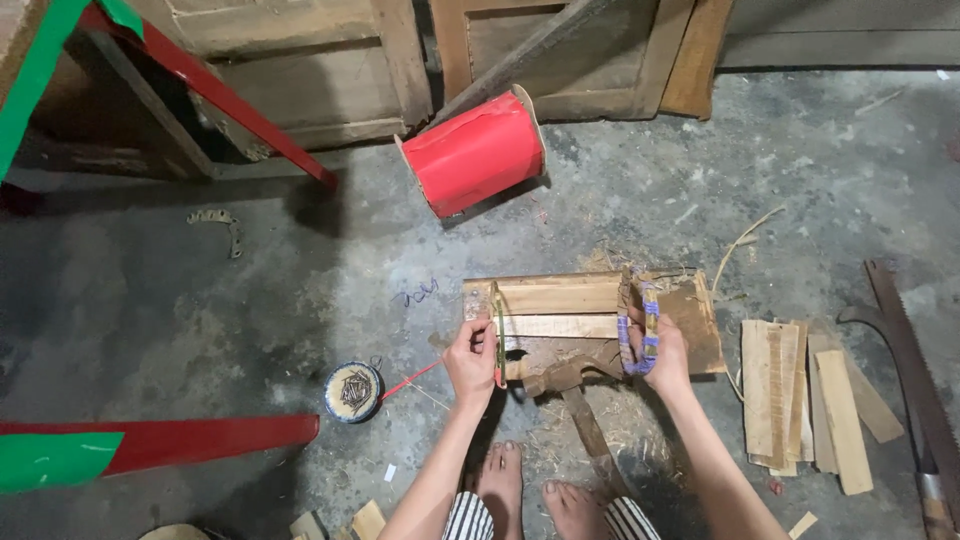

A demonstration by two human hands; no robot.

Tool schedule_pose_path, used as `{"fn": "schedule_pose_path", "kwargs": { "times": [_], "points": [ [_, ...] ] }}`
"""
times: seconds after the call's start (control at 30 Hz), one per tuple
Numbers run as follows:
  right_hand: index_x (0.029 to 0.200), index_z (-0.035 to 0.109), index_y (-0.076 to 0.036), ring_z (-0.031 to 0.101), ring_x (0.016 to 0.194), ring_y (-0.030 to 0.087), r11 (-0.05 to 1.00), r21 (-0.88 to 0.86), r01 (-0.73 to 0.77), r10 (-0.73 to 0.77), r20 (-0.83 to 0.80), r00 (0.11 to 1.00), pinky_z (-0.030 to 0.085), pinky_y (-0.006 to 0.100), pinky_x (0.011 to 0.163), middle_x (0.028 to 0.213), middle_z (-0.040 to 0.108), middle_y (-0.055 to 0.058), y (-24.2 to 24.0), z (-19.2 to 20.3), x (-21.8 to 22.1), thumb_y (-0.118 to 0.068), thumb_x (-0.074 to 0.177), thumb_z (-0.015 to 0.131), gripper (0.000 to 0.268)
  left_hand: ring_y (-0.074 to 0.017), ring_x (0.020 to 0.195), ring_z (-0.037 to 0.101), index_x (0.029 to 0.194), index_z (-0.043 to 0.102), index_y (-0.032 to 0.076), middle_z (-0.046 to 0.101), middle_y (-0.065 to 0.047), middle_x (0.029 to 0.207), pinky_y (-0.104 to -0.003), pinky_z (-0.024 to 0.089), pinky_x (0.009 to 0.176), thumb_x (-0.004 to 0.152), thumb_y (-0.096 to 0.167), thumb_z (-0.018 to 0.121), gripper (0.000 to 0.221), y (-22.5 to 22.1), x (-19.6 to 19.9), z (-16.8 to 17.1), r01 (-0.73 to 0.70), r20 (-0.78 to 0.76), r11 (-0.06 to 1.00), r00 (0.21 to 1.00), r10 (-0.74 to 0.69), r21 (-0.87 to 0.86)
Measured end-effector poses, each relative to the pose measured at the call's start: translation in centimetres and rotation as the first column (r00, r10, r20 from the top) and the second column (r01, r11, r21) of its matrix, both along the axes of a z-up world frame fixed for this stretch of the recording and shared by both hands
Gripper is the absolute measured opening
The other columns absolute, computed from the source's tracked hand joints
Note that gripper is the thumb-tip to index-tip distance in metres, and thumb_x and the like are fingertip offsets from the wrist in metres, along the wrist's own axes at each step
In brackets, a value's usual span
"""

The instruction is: Assembling a wooden structure by hammering small wooden strips into a frame on the floor.

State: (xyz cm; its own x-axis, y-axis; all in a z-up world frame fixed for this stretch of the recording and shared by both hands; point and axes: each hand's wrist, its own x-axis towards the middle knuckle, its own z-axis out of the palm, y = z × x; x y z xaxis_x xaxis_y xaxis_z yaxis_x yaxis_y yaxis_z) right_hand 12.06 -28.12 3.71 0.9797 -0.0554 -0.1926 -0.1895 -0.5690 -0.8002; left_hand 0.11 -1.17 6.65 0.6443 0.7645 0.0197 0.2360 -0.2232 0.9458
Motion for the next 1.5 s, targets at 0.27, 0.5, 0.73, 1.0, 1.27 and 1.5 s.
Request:
{"fn": "schedule_pose_path", "kwargs": {
  "times": [0.27, 0.5, 0.73, 1.0, 1.27, 1.5],
  "points": [
    [0.115, 0.081, -0.022, 0.07, 0.106, 0.035, 1.0, 0.008, -0.004, 0.004, 0.035, 0.999, 0.055, 0.047, 0.096, 0.11, 0.074, 0.011, -0.2, -0.8, 0.3, -0.012, 0.082, 0.08, 0.035, -0.0099, 0.048, 0.065, 0.091, 0.078, 0.013, 0.074, -0.006, 0.062, -0.024, 0.055, 0.049, 0.089, 0.006, 0.074, 0.008, 0.0, -0.1, -0.2, -0.005, 0.055, 0.998, 0.998, 0.008, -0.061],
    [0.116, 0.081, -0.018, 0.07, 0.106, 0.038, 0.999, 0.026, -0.043, 0.042, 0.051, 0.998, 0.055, 0.05, 0.093, 0.11, 0.075, 0.013, -0.6, 0.0, 0.3, -0.013, 0.085, 0.078, 0.031, -0.0084, 0.05, 0.066, 0.092, 0.079, 0.012, 0.074, -0.006, 0.062, -0.025, 0.057, 0.048, 0.088, 0.005, 0.073, 0.009, 0.1, -0.3, 0.9, 0.013, 0.069, 0.995, 0.998, -0.006, -0.095],
    [0.114, 0.081, -0.019, 0.071, 0.106, 0.034, 0.999, 0.052, -0.016, 0.013, 0.049, 0.999, 0.055, 0.048, 0.094, 0.112, 0.075, 0.012, -0.1, 0.6, -0.3, -0.013, 0.083, 0.08, 0.032, -0.0084, 0.051, 0.066, 0.091, 0.079, 0.011, 0.074, -0.007, 0.062, -0.025, 0.057, 0.049, 0.088, 0.005, 0.074, 0.008, 0.1, -0.2, 0.9, -0.006, 0.061, 0.994, 0.998, 0.013, -0.11],
    [0.115, 0.082, -0.02, 0.073, 0.099, 0.034, 0.999, 0.028, -0.017, 0.017, 0.007, 1.0, 0.056, 0.049, 0.09, 0.094, 0.078, 0.011, 0.5, 2.4, -0.5, -0.015, 0.084, 0.078, 0.032, -0.0088, 0.051, 0.067, 0.09, 0.078, 0.011, 0.076, -0.007, 0.065, -0.025, 0.058, 0.05, 0.088, 0.006, 0.075, 0.006, 0.1, -0.2, 1.6, -0.01, 0.065, 0.996, 0.998, 0.015, -0.088],
    [0.117, 0.08, -0.018, 0.073, 0.099, 0.031, 1.0, 0.028, 0.003, -0.003, -0.014, 1.0, 0.054, 0.049, 0.095, 0.095, 0.078, 0.01, 0.9, 2.9, -0.7, -0.013, 0.083, 0.075, 0.034, -0.009, 0.05, 0.067, 0.09, 0.078, 0.011, 0.075, -0.007, 0.062, -0.025, 0.057, 0.05, 0.088, 0.006, 0.075, 0.007, 0.0, -0.2, 1.2, 0.0, 0.066, 0.998, 0.998, 0.005, -0.069],
    [0.117, 0.08, -0.018, 0.073, 0.096, 0.03, 0.999, 0.047, 0.019, -0.02, 0.034, 0.999, 0.055, 0.048, 0.091, 0.096, 0.077, 0.013, 0.8, 2.4, -0.8, -0.009, 0.084, 0.078, 0.034, -0.0071, 0.049, 0.063, 0.088, 0.079, 0.012, 0.074, -0.006, 0.061, -0.024, 0.055, 0.048, 0.086, 0.005, 0.076, 0.008, 0.1, -0.1, 1.4, -0.011, 0.064, 0.998, 0.998, 0.015, -0.054]
  ]
}}
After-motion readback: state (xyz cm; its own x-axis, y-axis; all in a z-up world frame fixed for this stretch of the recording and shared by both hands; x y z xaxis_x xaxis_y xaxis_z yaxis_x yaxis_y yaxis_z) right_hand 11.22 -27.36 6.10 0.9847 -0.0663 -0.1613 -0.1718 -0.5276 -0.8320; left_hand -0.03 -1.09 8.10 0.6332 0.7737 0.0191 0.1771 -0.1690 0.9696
